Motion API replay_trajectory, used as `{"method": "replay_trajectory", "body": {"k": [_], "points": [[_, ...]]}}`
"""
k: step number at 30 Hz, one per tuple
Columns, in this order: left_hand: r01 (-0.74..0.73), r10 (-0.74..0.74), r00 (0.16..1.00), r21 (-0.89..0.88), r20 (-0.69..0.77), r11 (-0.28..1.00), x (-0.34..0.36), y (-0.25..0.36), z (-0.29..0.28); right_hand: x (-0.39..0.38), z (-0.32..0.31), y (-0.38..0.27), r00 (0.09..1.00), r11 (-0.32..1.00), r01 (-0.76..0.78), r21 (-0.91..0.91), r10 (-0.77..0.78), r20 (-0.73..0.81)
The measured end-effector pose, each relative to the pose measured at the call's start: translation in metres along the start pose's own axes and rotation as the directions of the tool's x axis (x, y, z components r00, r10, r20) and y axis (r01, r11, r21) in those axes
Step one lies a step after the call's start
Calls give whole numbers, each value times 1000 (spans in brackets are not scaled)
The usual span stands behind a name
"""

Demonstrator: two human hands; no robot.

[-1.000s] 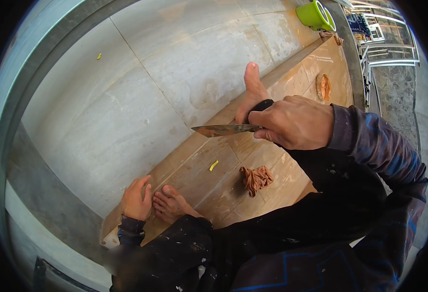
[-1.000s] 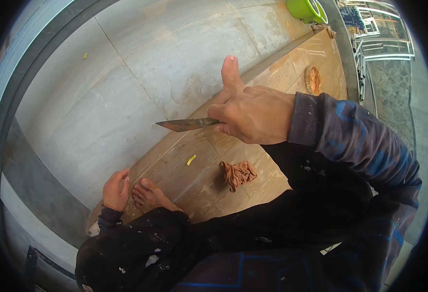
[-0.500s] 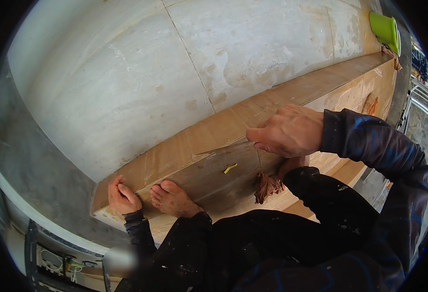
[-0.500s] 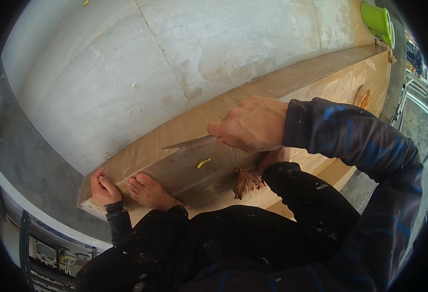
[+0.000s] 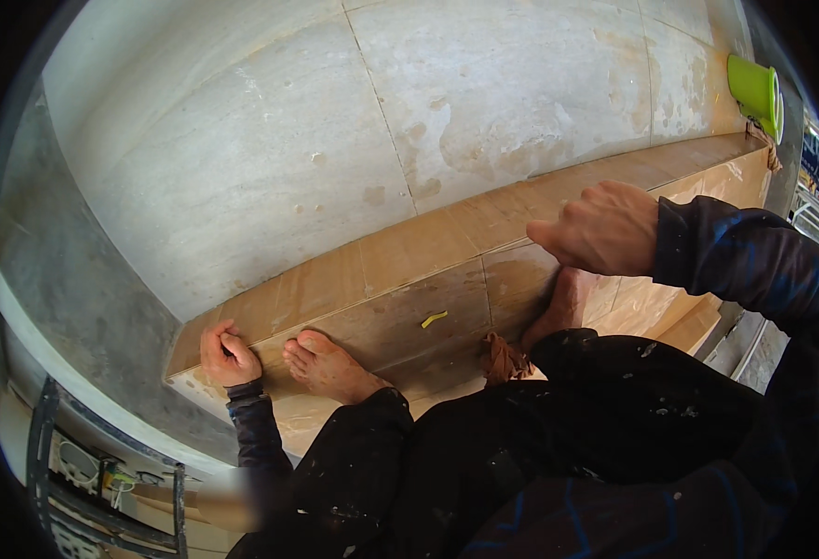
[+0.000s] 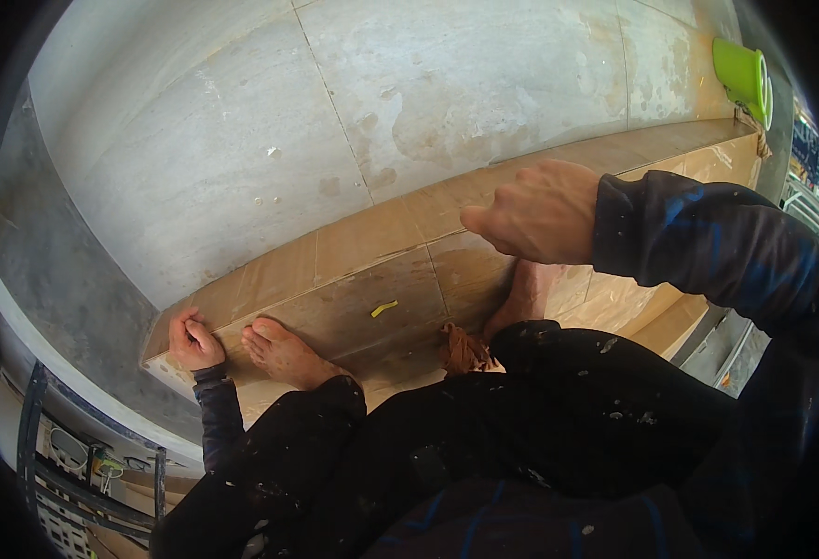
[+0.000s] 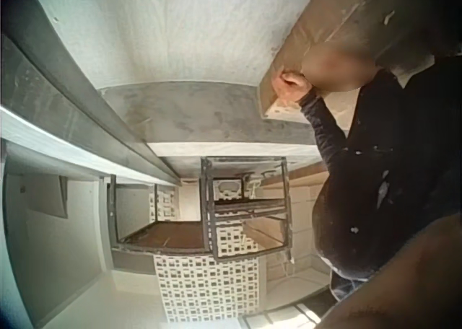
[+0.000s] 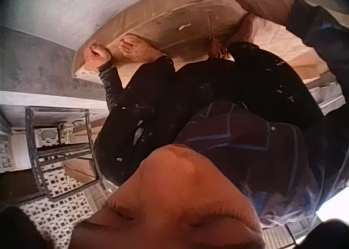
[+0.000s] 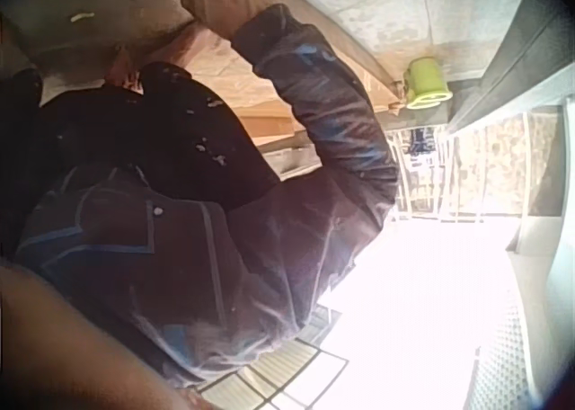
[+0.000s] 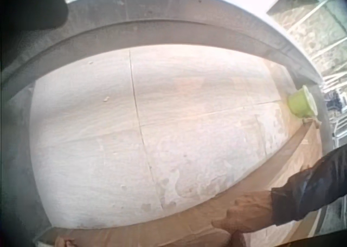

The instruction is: The person applies grout paste to tile joints using a scraper, removes the excess material, and wipes the tiled surface with a cloth before taking a bowl to a faucet.

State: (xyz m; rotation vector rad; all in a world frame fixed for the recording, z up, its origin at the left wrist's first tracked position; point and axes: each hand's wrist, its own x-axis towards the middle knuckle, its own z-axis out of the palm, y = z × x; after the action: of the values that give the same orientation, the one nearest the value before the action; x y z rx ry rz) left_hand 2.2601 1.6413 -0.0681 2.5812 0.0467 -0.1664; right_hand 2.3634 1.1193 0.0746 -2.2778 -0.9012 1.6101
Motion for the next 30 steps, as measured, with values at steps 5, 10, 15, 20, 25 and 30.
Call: {"method": "replay_trajectory", "body": {"k": [5,10,15,20,25,30], "points": [[65,-64,998,28,-10,998,-7,-8,-9,-8,-17,23,995,995,94,-28,-95,-17],[102,-22,975,356,-221,929,-21,20,-20,61,-28,-22,993,989,97,107,-104,58],[524,-462,727,-24,-508,851,-107,68,-31,114,-6,-40,977,964,179,198,-197,79],[726,-689,443,-221,-574,651,-235,84,-7,118,8,-30,953,930,304,208,-300,-50],[455,-398,890,458,-221,763,-109,131,78,105,28,-27,925,921,374,108,-362,-112],[468,-408,883,448,-230,761,-111,126,87,102,34,-41,934,920,347,184,-322,-152]]}}
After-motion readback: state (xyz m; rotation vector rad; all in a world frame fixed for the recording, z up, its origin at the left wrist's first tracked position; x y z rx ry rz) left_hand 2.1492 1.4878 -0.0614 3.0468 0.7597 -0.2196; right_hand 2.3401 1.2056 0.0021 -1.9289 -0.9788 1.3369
